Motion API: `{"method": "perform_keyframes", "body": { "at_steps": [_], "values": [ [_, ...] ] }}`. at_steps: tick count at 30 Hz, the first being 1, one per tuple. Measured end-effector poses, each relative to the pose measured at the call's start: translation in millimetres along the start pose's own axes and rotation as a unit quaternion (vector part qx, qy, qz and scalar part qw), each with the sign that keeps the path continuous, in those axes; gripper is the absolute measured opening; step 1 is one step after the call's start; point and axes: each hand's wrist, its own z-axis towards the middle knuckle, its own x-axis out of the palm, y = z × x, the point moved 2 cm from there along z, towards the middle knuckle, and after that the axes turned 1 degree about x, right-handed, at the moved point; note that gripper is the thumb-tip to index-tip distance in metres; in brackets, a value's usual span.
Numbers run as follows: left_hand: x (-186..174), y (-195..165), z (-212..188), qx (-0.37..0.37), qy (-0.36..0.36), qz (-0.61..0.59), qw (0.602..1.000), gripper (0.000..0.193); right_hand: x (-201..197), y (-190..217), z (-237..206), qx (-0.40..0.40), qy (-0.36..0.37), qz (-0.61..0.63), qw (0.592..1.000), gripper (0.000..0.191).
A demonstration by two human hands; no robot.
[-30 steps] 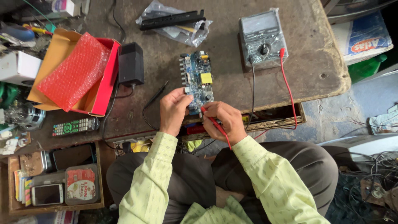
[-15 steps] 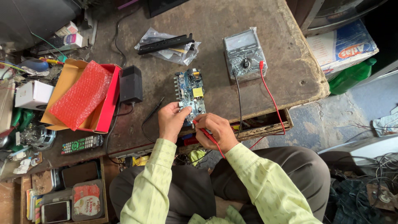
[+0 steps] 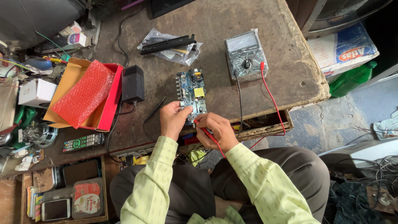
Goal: The person uses a multimeter to test various points on a circuit board, then wraps the board in bubble wrap and places it into a red box.
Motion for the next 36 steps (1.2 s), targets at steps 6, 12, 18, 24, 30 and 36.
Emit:
{"method": "perform_keyframes", "body": {
  "at_steps": [6, 12, 18, 24, 30, 36],
  "values": [
    [0.3, -1.5, -0.3, -0.001, 0.0, 0.005, 1.0, 0.023, 0.8, -1.9, -1.6, 0.001, 0.003, -0.001, 1.0, 0.025],
    [0.7, -2.0, 0.2, -0.01, -0.001, 0.01, 1.0, 0.022, 0.7, -1.5, -1.0, 0.001, 0.003, 0.0, 1.0, 0.025],
    [-4.7, -5.0, 3.2, -0.071, 0.009, -0.021, 0.997, 0.021, -2.2, 4.2, 2.3, 0.017, -0.013, 0.004, 1.0, 0.023],
    [-12.0, 3.9, 5.7, -0.124, 0.038, -0.068, 0.989, 0.018, -5.7, 7.1, 4.8, 0.018, -0.058, -0.036, 0.997, 0.022],
    [-10.5, 18.6, -4.1, -0.083, 0.068, -0.205, 0.973, 0.021, -9.9, 9.1, 11.3, 0.078, -0.079, -0.107, 0.988, 0.023],
    [-7.1, 28.1, -14.1, -0.085, 0.053, -0.277, 0.956, 0.023, -3.0, 13.3, 11.4, 0.068, -0.055, -0.106, 0.99, 0.02]
  ]
}}
